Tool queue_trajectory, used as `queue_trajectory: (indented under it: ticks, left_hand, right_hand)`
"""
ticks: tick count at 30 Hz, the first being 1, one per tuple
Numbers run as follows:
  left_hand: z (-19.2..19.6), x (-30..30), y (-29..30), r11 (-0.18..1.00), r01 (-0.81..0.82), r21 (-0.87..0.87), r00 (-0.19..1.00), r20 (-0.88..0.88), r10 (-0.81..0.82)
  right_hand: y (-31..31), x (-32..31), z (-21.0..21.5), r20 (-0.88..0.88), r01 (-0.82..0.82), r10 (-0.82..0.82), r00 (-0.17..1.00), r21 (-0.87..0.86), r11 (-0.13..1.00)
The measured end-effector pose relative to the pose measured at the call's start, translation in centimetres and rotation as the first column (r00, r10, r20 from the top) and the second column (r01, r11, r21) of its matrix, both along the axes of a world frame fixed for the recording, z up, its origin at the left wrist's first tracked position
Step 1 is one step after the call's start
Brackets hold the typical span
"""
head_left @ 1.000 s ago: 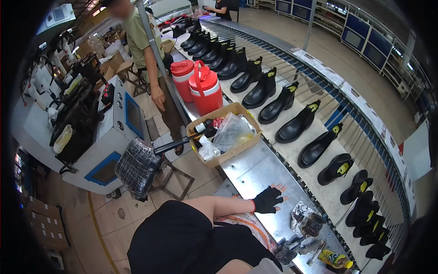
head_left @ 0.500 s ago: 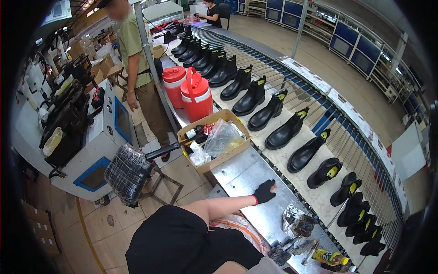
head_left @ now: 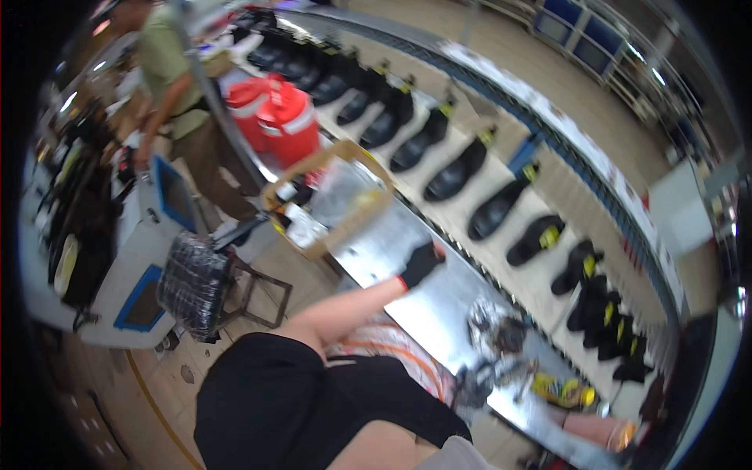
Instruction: The person polishes black leather boots on a factory assembly line. They pick up a boot from a conveyor belt, apply polish with a cloth, and wipe the surface before placing it back on the line. The process is repeated for multiple boots.
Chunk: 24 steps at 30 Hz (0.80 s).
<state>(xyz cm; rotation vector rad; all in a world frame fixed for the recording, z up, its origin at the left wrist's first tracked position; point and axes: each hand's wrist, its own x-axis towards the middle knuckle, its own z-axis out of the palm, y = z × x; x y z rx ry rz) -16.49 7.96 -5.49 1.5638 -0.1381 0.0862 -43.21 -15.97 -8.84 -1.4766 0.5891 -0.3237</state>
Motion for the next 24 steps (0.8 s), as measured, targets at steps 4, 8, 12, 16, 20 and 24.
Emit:
queue_trajectory:
  ticks: [4,8,12,16,20,24]
  left_hand:
    - [11.5,0.4,2.4,0.944,-0.002,-0.331,1.000,0.016,0.008]
    - [18.0,-0.6,2.8,0.931,-0.103,-0.351,0.962,0.201,0.183]
    - [18.9,-1.3,2.8,0.920,-0.106,-0.378,0.935,0.277,0.222]
    - [19.0,-1.5,2.9,0.924,-0.115,-0.365,0.917,0.319,0.240]
    - [18.9,-1.6,2.8,0.935,-0.145,-0.323,0.896,0.359,0.263]
    - [19.1,-1.7,2.8,0.942,-0.136,-0.306,0.872,0.414,0.261]
  right_hand:
    - [0.5,2.0,5.1,-0.313,-0.276,0.087,0.946,-0.635,0.721]
    - [1.2,2.8,7.2,-0.448,-0.101,0.007,0.894,-0.186,0.977]
    - [0.4,2.3,4.5,-0.417,-0.078,-0.047,0.908,-0.279,0.957]
    - [0.6,2.2,4.2,-0.395,-0.061,-0.045,0.918,-0.252,0.966]
    - [1.6,2.9,6.9,-0.389,-0.026,-0.047,0.920,-0.179,0.983]
    - [1.1,2.6,6.0,-0.422,-0.066,-0.052,0.905,-0.260,0.963]
